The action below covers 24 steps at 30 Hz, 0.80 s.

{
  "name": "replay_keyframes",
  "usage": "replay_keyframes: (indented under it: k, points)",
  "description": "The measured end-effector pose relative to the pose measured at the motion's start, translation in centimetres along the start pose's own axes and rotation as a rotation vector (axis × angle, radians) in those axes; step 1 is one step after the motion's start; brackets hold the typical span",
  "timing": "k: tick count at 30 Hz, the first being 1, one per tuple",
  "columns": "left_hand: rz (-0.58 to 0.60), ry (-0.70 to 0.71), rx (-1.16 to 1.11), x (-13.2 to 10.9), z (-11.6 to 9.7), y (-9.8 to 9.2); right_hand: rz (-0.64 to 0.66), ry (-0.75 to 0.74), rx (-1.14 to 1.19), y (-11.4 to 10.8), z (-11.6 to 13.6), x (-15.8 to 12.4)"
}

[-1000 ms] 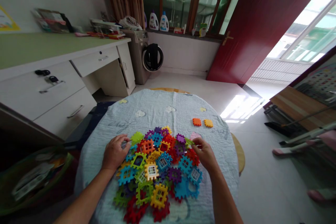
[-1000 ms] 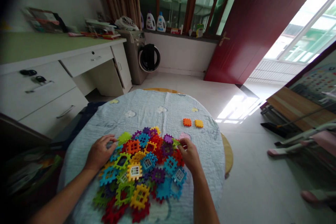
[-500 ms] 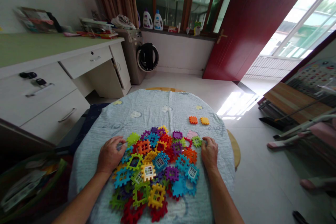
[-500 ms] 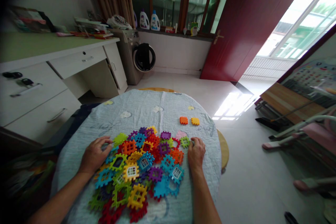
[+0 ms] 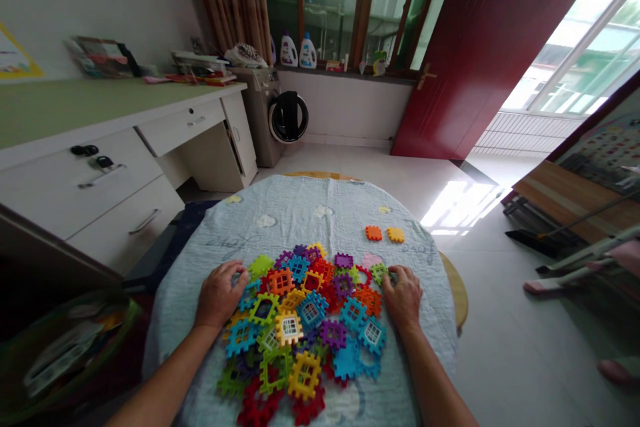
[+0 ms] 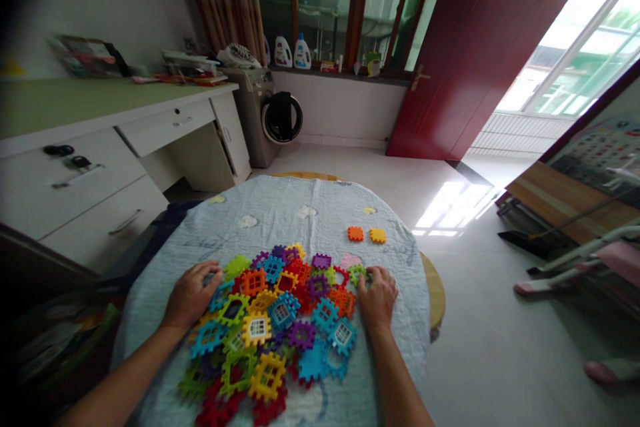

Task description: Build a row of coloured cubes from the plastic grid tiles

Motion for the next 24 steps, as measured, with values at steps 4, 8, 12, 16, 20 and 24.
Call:
replay_keyframes:
  k: [4, 8, 12, 16, 20, 24]
  points:
    - [-0.008, 0.002, 0.001, 0.1, -0.1, 0.0, -0.043, -0.060, 0.096, -1.0, 2.4, -0.6]
    - [-0.015, 0.004, 0.002, 0.1, -0.3, 0.0, 0.043, -0.297, 0.193, -1.8, 7.3, -2.4]
    - [-0.019, -0.001, 0.003, 0.1, -0.4, -0.1, 0.186, -0.425, 0.156, -2.5, 10.6, -5.3]
    - [-0.018, 0.000, -0.005, 0.1, -0.4, -0.1, 0.281, -0.460, 0.173, -3.0, 11.0, -6.9]
    - [-0.017, 0.004, -0.008, 0.0, -0.4, -0.1, 0.253, -0.413, 0.228, -2.9, 10.1, -5.5]
    - [-0.022, 0.004, -0.010, 0.0, -0.5, -0.1, 0.216, -0.373, 0.085, -2.0, 9.7, -3.3]
Point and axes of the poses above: each hand's wrist, its own x-axis towards the middle knuckle, its own y-axis out of the palm, z = x × y, the point moved 4 cm from there along x, towards the middle knuckle, and after that the axes turned 14 degrees about -x, right-handed, at the moved point
